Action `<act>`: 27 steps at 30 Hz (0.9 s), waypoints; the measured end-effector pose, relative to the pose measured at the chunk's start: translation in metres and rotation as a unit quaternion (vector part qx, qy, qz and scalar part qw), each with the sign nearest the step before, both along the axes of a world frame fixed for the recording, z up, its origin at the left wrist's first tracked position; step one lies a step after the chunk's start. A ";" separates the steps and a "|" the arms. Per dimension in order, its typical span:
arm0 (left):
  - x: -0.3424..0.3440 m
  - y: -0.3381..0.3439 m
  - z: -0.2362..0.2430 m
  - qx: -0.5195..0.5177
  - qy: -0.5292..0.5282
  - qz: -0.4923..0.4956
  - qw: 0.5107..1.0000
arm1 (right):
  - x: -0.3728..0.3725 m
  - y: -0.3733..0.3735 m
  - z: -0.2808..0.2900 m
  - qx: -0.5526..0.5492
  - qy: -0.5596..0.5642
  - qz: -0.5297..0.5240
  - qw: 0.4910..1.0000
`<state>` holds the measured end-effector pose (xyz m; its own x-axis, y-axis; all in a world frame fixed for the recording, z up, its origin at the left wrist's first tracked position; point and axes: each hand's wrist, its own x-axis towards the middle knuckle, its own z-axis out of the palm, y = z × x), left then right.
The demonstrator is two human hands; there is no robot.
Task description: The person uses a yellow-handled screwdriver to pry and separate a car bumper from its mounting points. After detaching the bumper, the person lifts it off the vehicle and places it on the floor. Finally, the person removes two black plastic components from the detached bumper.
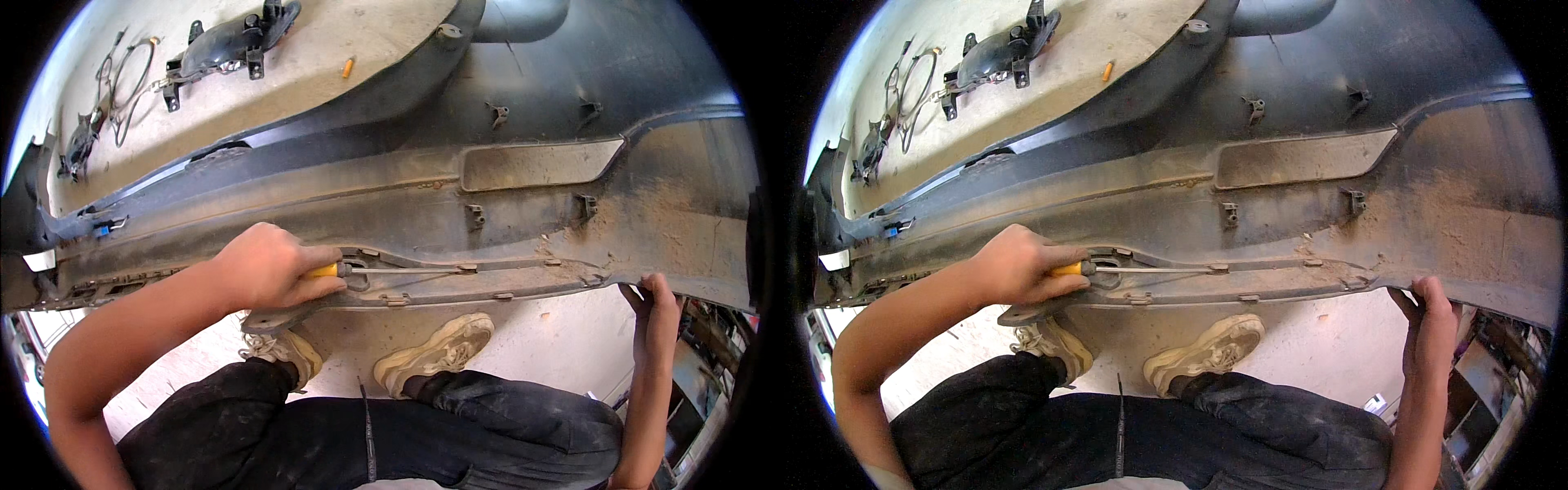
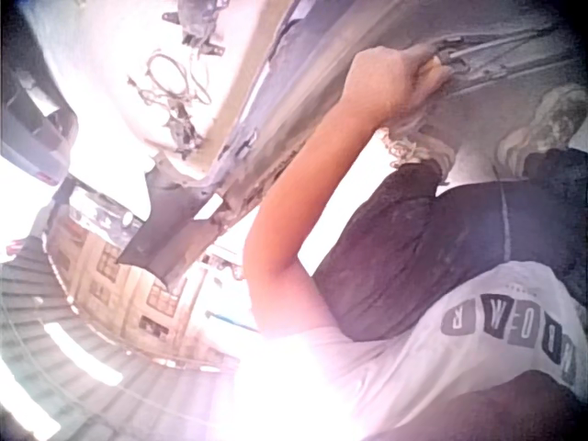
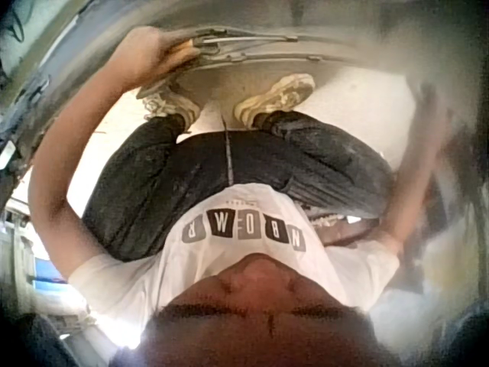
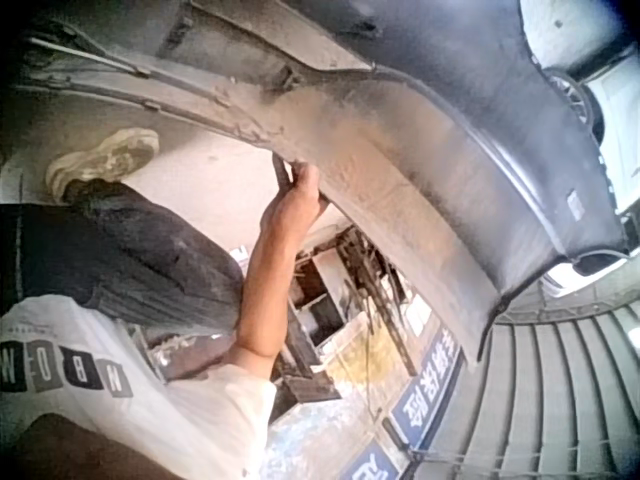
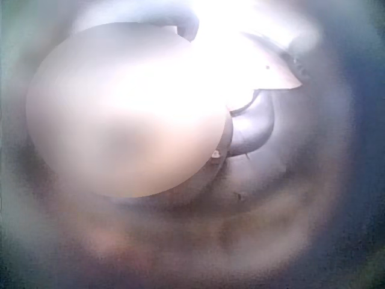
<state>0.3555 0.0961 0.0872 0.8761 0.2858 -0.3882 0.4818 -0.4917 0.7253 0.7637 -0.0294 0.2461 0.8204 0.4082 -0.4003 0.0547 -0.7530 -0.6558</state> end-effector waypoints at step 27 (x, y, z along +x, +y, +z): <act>0.006 -0.004 -0.059 -0.011 0.066 0.006 0.998 | 0.009 -0.003 0.000 -0.023 0.025 0.003 0.999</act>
<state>0.3611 0.0916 0.0286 0.8141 0.2858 -0.5056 0.5788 -0.4705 0.6660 0.7730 -0.0321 0.2458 0.7960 0.3939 -0.4596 0.0270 -0.7817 -0.6231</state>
